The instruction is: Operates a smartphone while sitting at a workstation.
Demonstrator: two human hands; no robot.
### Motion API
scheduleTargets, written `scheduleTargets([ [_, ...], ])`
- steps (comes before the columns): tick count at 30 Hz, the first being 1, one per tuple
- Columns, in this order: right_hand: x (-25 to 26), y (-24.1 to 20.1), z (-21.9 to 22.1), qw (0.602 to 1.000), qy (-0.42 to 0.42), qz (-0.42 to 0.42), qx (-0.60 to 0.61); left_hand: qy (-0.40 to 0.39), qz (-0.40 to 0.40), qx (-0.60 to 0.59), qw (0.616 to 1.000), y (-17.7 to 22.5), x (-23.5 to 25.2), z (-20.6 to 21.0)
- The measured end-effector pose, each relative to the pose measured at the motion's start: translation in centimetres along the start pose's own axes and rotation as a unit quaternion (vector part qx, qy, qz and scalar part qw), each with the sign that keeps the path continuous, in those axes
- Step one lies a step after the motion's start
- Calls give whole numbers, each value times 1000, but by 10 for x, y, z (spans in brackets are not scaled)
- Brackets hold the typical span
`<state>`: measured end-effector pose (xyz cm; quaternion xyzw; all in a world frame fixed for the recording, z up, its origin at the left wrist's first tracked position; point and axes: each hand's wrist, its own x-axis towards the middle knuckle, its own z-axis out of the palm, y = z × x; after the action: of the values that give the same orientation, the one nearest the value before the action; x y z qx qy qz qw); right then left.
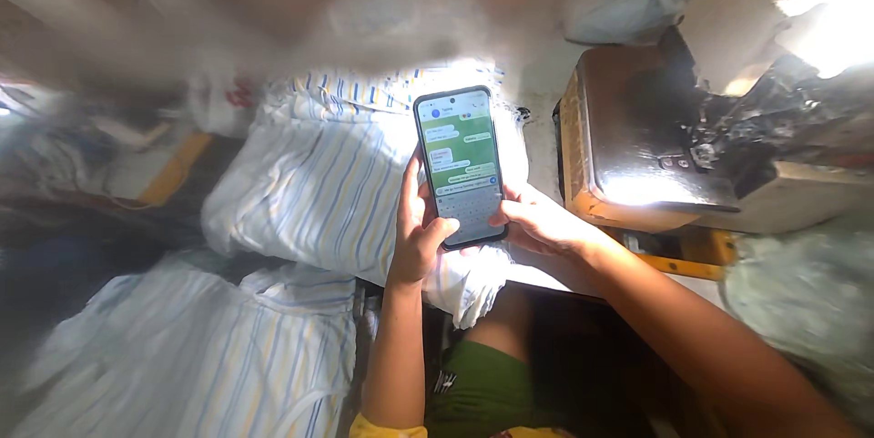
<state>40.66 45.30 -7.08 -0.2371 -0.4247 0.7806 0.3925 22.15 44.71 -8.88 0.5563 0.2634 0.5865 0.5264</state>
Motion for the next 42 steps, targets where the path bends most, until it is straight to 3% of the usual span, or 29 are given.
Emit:
scheduleTargets([
  [7,2,-1,3,1000,16,11,2,19,11,24,999,1,0,3],
  [16,-2,3,-6,998,-23,-16,-62,57,34,89,994,1,2,11],
  [38,1,3,-6,997,-19,-14,-75,29,24,5,999,-2,0,3],
  [42,1,3,-3,999,-16,-17,-28,25,23,4,999,-1,0,3],
])
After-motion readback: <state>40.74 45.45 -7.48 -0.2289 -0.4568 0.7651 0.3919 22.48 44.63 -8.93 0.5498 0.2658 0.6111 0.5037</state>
